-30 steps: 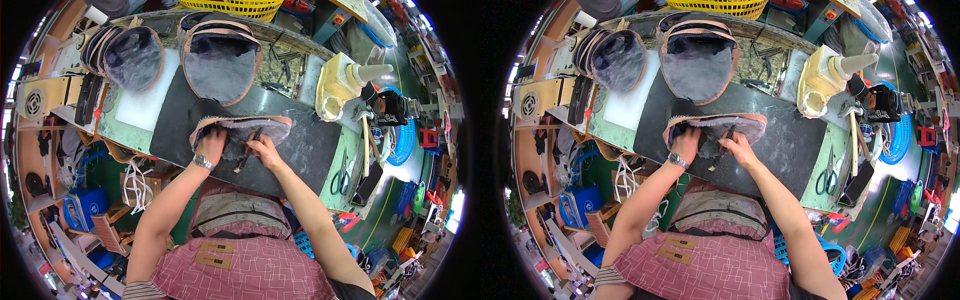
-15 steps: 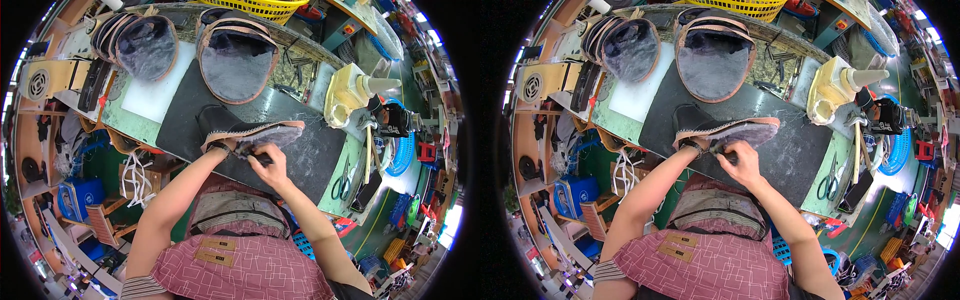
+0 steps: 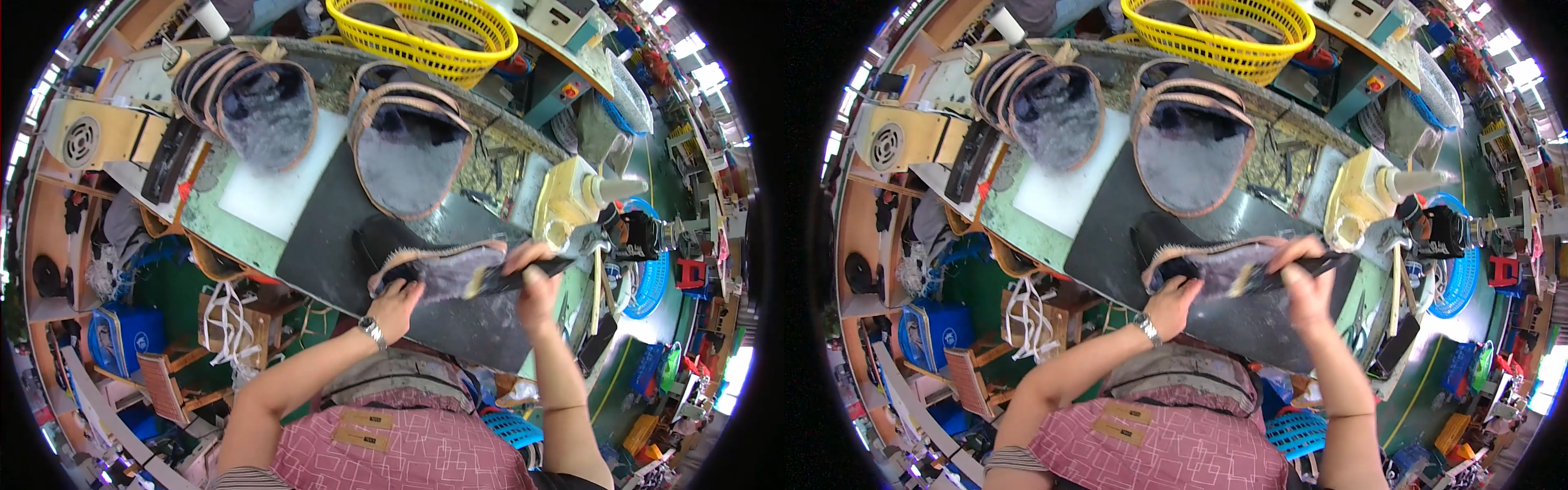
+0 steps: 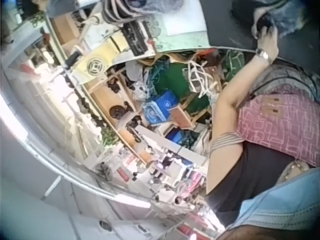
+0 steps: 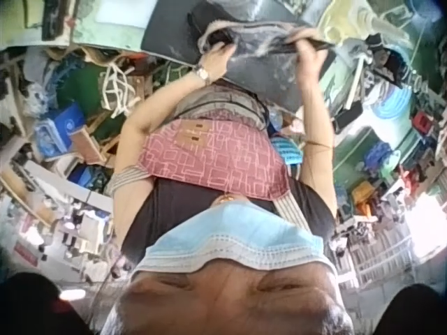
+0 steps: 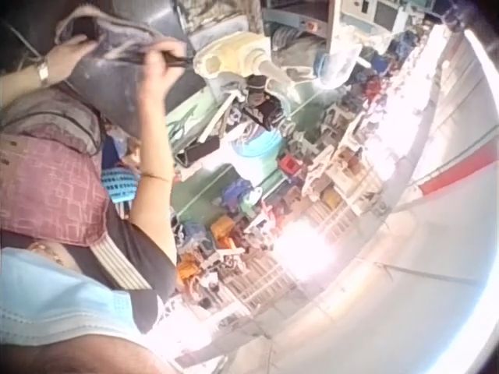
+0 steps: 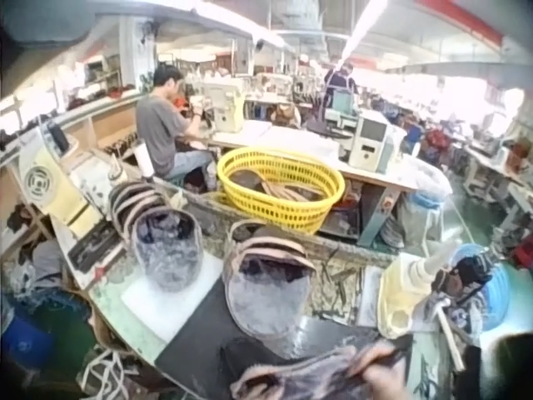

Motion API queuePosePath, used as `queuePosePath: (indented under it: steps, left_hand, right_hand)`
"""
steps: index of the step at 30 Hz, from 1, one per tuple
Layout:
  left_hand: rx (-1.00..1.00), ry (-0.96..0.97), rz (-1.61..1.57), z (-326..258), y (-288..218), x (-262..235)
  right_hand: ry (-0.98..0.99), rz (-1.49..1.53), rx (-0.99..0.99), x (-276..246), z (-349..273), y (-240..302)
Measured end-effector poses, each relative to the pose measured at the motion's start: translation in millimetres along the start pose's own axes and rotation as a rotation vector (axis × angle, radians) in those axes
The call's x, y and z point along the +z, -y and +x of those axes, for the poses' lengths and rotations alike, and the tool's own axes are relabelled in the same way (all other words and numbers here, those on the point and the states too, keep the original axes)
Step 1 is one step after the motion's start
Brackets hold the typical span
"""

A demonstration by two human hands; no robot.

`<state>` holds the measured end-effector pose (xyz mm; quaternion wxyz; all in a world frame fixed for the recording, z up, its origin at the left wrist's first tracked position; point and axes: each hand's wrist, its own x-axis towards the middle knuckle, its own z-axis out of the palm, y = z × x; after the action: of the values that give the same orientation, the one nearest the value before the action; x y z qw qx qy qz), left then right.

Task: Applying adhesive to shoe parts and trimming linings in a factory workshop.

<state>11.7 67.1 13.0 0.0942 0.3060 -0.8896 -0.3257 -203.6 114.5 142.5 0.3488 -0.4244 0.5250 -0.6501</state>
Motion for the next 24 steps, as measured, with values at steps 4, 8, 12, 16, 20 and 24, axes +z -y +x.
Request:
queuePosePath:
  steps: [4,8,12,16,20,24]
  left_hand:
    - [0.278,-0.634,0.504,32.6,3.5,-53.3]
    - [-0.389,-0.166,0.132,88.1,53.6,-97.3]
    - [-0.083,-0.537,0.142,110.4,108.4,-195.1]
    - [-0.156,-0.437,0.571,165.8,184.9,-297.3]
    - [-0.01,-0.493,0.987,212.4,236.8,-317.9]
    - [-0.239,-0.429,0.934,235.7,244.6,-315.2]
  right_hand:
    - [-0.039,-0.8,0.014,13.8,103.3,1.0]
    - [0.16,-1.469,-0.407,23.2,193.9,-61.6]
    - [0.361,-1.654,-0.452,27.5,233.1,-92.1]
    - [0.43,-1.731,-0.484,45.7,240.0,-104.2]
    - [0.492,-1.683,-0.47,51.0,233.6,-85.1]
    - [0.589,-1.691,-0.447,45.7,191.6,-49.6]
